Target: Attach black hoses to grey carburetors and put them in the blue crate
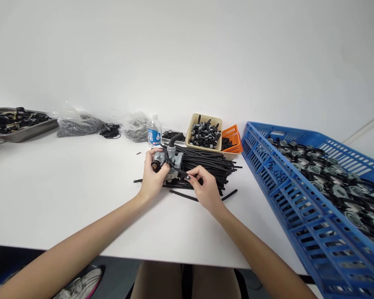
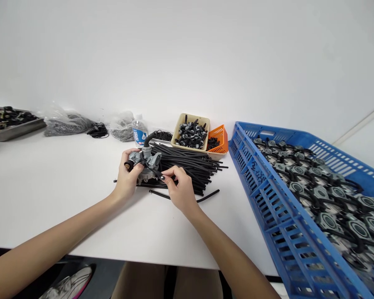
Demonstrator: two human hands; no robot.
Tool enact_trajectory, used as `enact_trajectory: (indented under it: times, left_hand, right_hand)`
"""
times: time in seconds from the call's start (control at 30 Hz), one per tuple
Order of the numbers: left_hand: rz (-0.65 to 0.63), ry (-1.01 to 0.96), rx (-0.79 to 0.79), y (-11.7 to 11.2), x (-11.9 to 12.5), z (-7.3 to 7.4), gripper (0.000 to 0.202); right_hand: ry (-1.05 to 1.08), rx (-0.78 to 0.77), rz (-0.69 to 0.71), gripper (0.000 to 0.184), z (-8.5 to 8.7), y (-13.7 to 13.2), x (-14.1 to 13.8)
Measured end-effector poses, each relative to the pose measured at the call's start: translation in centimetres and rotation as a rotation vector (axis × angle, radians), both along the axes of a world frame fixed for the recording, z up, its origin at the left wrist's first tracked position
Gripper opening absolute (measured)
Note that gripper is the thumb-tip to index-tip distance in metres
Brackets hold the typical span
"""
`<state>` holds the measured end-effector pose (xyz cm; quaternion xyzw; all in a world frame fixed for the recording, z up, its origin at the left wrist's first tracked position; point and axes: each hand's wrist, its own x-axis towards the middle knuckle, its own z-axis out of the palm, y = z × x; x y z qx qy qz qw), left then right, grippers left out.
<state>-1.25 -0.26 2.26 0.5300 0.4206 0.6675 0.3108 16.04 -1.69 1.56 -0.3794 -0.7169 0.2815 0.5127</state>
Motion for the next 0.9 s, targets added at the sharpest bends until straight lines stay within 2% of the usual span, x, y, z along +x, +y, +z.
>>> enact_trajectory:
  times: [0.17,0.3,0.43,0.57,0.73,0.8,0.9]
  left_hand:
    - [-0.038,-0.100,-0.032,0.3,0.1,-0.8,0.035]
    - [-0.058,-0.134,-0.061,0.5,0.1,-1.3,0.034]
    - [-0.076,-0.129,-0.046,0.3,0.2,-0.9,0.036]
    - [-0.095,-0.190,-0.058,0.1,0.2,-0.4,0.033]
    - [-0.110,-0.298,-0.179,0.2,0.6,-0.2,0.036]
    - [-0.117,-0.322,-0.212,0.2,0.8,0.0,0.037]
    - [-0.120,-0.355,-0.229,0.1,1.0,0.3,0.034]
  right_hand:
    - [-0.012,0.141,-0.030,0.011,0.0,-0.2,-0.2]
    - [-0.032,0.166,-0.018,0.013,0.0,-0.2,-0.5]
    - [-0.057,0.174,-0.038,0.017,0.3,-0.5,-0.7]
    - [0.005,0.169,-0.089,0.009,0.5,-0.8,-0.9]
    - [0.153,-0.030,-0.147,0.035,-0.2,-0.2,-1.0]
    - [0.212,-0.130,-0.091,0.045,-0.5,0.1,-1.0]
    - [0.313,-0.223,0.096,0.056,-0.6,0.2,-1.1]
